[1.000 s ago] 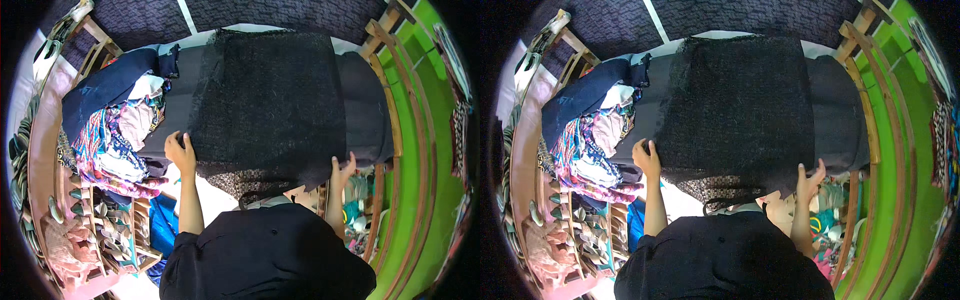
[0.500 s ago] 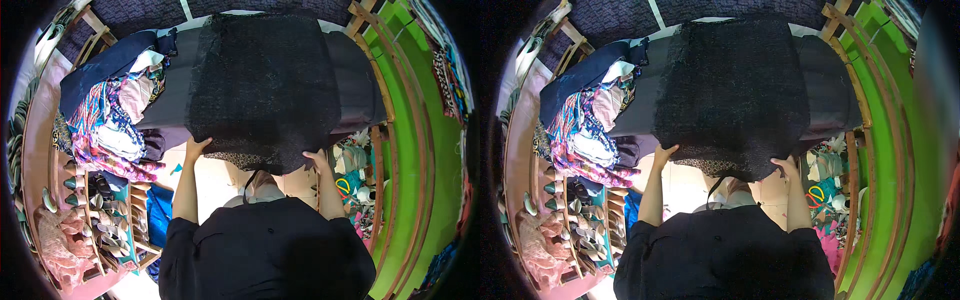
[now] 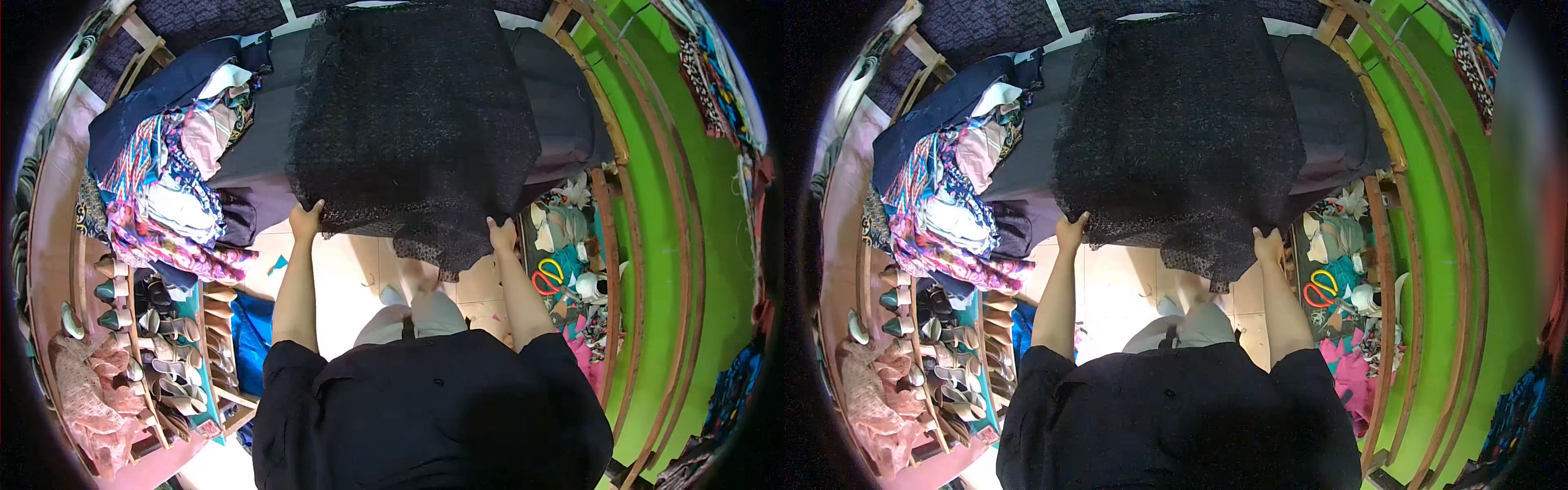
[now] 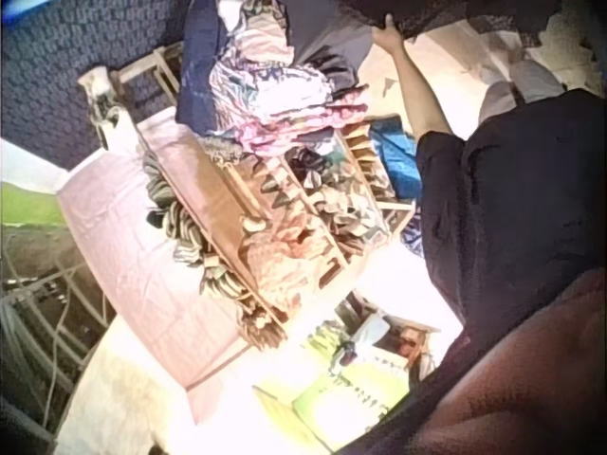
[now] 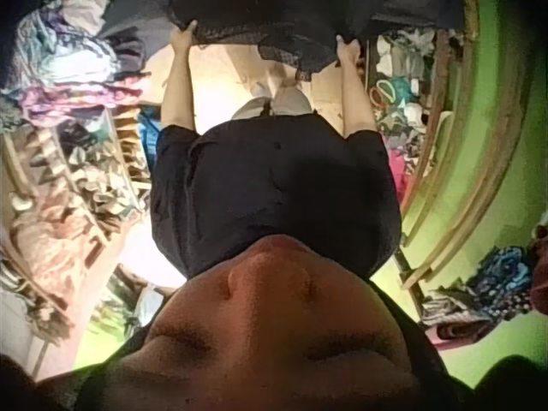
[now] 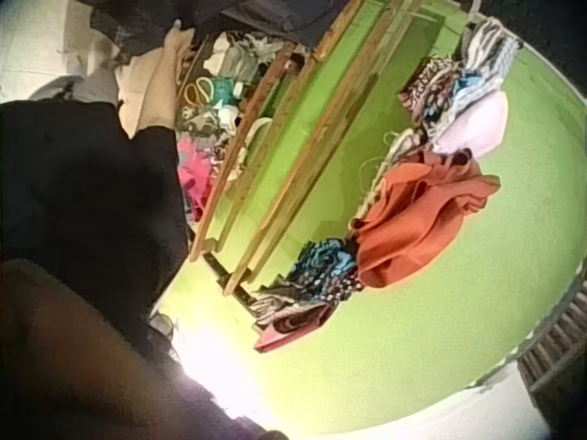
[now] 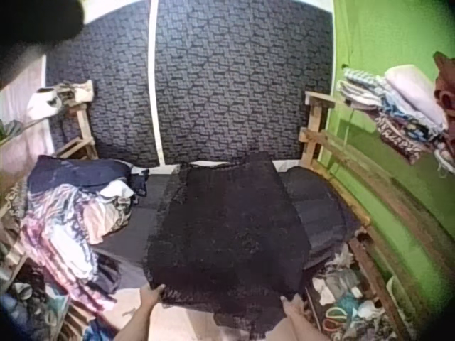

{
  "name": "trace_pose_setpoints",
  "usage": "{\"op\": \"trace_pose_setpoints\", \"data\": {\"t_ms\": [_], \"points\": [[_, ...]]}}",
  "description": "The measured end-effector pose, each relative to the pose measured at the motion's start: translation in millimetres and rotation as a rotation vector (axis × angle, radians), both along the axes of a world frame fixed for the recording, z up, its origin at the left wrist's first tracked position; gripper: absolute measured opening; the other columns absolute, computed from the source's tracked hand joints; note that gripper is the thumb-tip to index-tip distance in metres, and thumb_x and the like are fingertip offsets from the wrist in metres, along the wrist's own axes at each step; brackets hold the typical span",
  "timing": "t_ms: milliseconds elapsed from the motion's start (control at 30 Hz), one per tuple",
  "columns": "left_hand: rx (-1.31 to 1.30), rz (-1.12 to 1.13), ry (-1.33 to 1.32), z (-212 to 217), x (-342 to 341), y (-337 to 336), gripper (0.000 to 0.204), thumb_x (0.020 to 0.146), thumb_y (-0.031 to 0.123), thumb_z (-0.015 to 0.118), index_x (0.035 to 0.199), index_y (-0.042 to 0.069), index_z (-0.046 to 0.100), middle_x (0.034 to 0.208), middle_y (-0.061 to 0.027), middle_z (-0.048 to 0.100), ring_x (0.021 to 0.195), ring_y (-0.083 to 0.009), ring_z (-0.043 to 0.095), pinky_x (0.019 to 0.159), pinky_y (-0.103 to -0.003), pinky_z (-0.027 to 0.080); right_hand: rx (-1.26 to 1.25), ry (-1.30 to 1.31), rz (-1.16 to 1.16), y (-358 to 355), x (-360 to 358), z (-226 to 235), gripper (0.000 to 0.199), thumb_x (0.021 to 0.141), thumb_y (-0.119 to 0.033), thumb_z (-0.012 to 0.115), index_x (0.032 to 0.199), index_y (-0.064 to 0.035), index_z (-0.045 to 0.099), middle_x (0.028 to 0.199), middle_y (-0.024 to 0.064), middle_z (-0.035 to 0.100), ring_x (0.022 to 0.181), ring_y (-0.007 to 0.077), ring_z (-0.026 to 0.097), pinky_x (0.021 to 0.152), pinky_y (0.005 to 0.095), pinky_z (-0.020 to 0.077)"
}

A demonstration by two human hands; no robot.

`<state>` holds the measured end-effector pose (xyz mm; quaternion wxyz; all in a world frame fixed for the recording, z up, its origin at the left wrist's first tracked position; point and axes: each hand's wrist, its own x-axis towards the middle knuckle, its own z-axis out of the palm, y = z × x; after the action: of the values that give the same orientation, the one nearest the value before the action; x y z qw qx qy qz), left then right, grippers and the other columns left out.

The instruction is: The person is folding different pieces of fabric, including pink fabric and black lace, and placing them on a shelf.

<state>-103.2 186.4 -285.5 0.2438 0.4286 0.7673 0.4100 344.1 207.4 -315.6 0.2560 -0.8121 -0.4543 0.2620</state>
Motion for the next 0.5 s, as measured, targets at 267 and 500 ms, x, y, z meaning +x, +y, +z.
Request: {"op": "trace_pose_setpoints", "data": {"t_ms": [267, 500], "points": [[-0.189, -0.077, -0.268, -8.4, -2.6, -69.9, 0.03, 0.079, 0.031, 0.066, 0.079, 0.001, 0.065, 0.068, -0.0038, 0.06, 0.061, -0.0087, 0.05, 0.058, -0.024, 0.041, -0.044, 0.206, 0.086, -40.8, 35.3, -18.1, 0.06, 0.078, -0.033, 0.067, 0.118, 0.0072, 0.048, 0.117, 0.0248, 0.054, 0.109, 0.033, 0.052, 0.092, 0.0348, 0.0388], [0.132, -0.108, -0.142, 33.0, 15.2, -135.7, 0.027, 0.085, 0.024, 0.06, 0.085, -0.003, 0.062, 0.071, -0.0036, 0.06, 0.065, -0.0107, 0.05, 0.062, -0.028, 0.041, 0.347, 0.503, 0.229, -107.2, 71.5, 22.0, 0.054, 0.082, -0.016, 0.064, 0.127, -0.0019, 0.037, 0.112, 0.0119, 0.052, 0.097, 0.0166, 0.052, 0.086, 0.0271, 0.0397]]}}
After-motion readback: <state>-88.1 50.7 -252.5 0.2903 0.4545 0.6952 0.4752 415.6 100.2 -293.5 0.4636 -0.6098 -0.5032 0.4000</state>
